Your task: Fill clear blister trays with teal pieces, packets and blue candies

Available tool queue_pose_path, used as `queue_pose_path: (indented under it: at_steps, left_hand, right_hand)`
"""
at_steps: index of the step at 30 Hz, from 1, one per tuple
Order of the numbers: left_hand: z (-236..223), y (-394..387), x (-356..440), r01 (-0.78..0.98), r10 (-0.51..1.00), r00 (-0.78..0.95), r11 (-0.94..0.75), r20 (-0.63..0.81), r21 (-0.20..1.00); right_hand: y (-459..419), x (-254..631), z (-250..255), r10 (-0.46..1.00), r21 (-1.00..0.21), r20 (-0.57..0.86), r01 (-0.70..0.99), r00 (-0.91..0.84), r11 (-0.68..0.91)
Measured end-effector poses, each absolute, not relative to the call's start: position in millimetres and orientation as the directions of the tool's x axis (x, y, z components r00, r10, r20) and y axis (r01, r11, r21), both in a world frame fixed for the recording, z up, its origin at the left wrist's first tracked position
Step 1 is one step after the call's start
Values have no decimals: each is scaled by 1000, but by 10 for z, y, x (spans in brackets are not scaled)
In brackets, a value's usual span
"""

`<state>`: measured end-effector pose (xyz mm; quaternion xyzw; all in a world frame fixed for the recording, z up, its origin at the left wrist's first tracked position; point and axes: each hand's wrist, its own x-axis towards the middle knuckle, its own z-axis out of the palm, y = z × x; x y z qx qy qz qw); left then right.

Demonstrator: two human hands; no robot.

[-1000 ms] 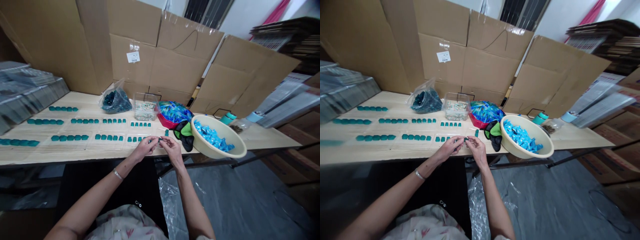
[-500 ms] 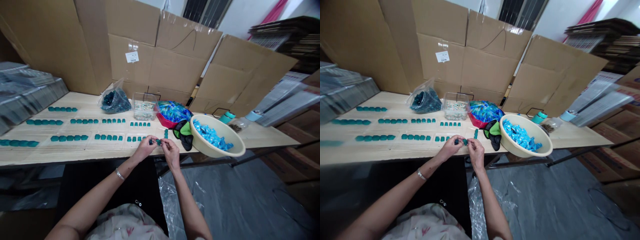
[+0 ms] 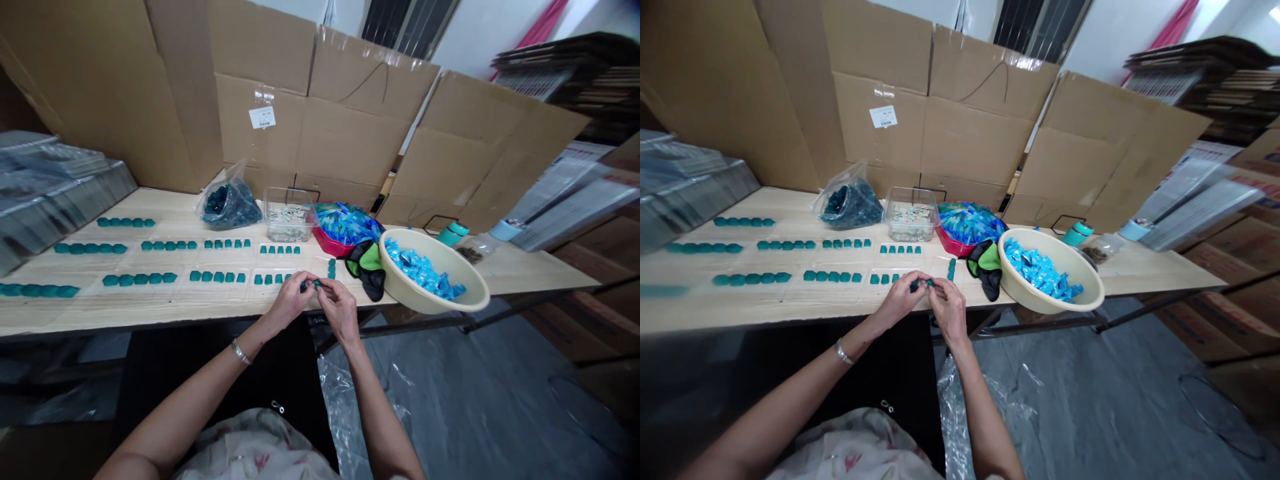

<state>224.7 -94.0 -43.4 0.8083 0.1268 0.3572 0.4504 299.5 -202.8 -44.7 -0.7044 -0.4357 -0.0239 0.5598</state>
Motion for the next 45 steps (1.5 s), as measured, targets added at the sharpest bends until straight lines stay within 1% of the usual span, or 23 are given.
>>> queue_pose_path:
  at_steps: [3, 6, 8, 10, 13, 15, 17, 19, 20, 22, 25, 27, 31, 35, 37, 39, 41, 42, 43, 44, 45]
  left_hand:
    - [-415, -946, 2243, -121, 509, 730, -562, 457, 818]
    - [-404, -959, 2238, -129, 485, 707, -626, 514, 769]
    - [-412, -973, 2227, -132, 469, 678, -680, 566, 721]
    - [-429, -992, 2211, -146, 441, 655, -723, 614, 675]
    - [-451, -1029, 2189, -179, 378, 649, -768, 660, 615]
    - [-448, -1056, 2184, -193, 338, 661, -786, 670, 587]
    - [-432, -1076, 2183, -205, 318, 670, -789, 671, 579]
    - [-418, -1079, 2180, -210, 321, 680, -776, 659, 595]
    - [-418, -1073, 2176, -206, 329, 690, -765, 645, 610]
    - [-441, -1049, 2168, -181, 336, 724, -750, 602, 636]
    - [-534, -1010, 2165, -143, 291, 796, -762, 531, 632]
    - [-608, -996, 2172, -126, 262, 829, -773, 494, 621]
    - [-710, -989, 2202, -81, 236, 865, -804, 442, 589]
    - [-745, -976, 2222, -40, 233, 874, -840, 426, 541]
    - [-747, -970, 2223, -32, 244, 873, -834, 421, 550]
    - [-736, -967, 2225, -53, 259, 868, -800, 424, 598]
    - [-704, -963, 2237, -90, 308, 853, -709, 422, 700]
    - [-680, -958, 2249, -105, 355, 846, -620, 397, 778]
    - [-651, -949, 2265, -116, 409, 845, -487, 343, 866]
    - [-616, -936, 2283, -123, 461, 849, -304, 259, 945]
    - [-577, -920, 2301, -127, 493, 857, -79, 150, 989]
  right_hand:
    - [-2022, 2969, -461, 561, -775, 531, 632, 635, 17]
    - [-2017, 2962, -470, 529, -830, 496, 556, 688, 55]
    - [-2028, 2980, -463, 536, -893, 423, 438, 730, 107]
    - [-2057, 3015, -444, 576, -947, 317, 289, 754, 143]
    - [-2119, 3073, -410, 643, -986, 166, 104, 748, 134]
    - [-2160, 3100, -392, 667, -993, 110, 45, 737, 113]
    - [-2199, 3122, -375, 669, -994, 93, 35, 738, 100]
    - [-2246, 3156, -354, 638, -992, 128, 90, 759, 92]
    - [-2273, 3184, -344, 613, -985, 172, 154, 771, 83]
    - [-2332, 3263, -333, 563, -938, 309, 344, 766, 47]
    - [-2393, 3409, -373, 553, -785, 504, 619, 664, -28]
    - [-2397, 3485, -444, 585, -687, 563, 724, 584, -61]
    - [-2346, 3525, -620, 639, -550, 602, 829, 478, -102]
    - [-2314, 3492, -732, 700, -453, 580, 879, 418, -149]
    - [-2315, 3486, -749, 737, -392, 559, 904, 380, -169]
    - [-2321, 3486, -738, 776, -317, 529, 928, 345, -196]
    - [-2330, 3479, -699, 810, -248, 495, 945, 314, -215]
    - [-2336, 3469, -670, 823, -226, 480, 949, 304, -219]
    - [-2342, 3453, -637, 826, -217, 474, 950, 304, -224]
    - [-2346, 3431, -603, 819, -224, 480, 947, 314, -232]
    - [-2348, 3402, -569, 798, -249, 499, 938, 337, -240]
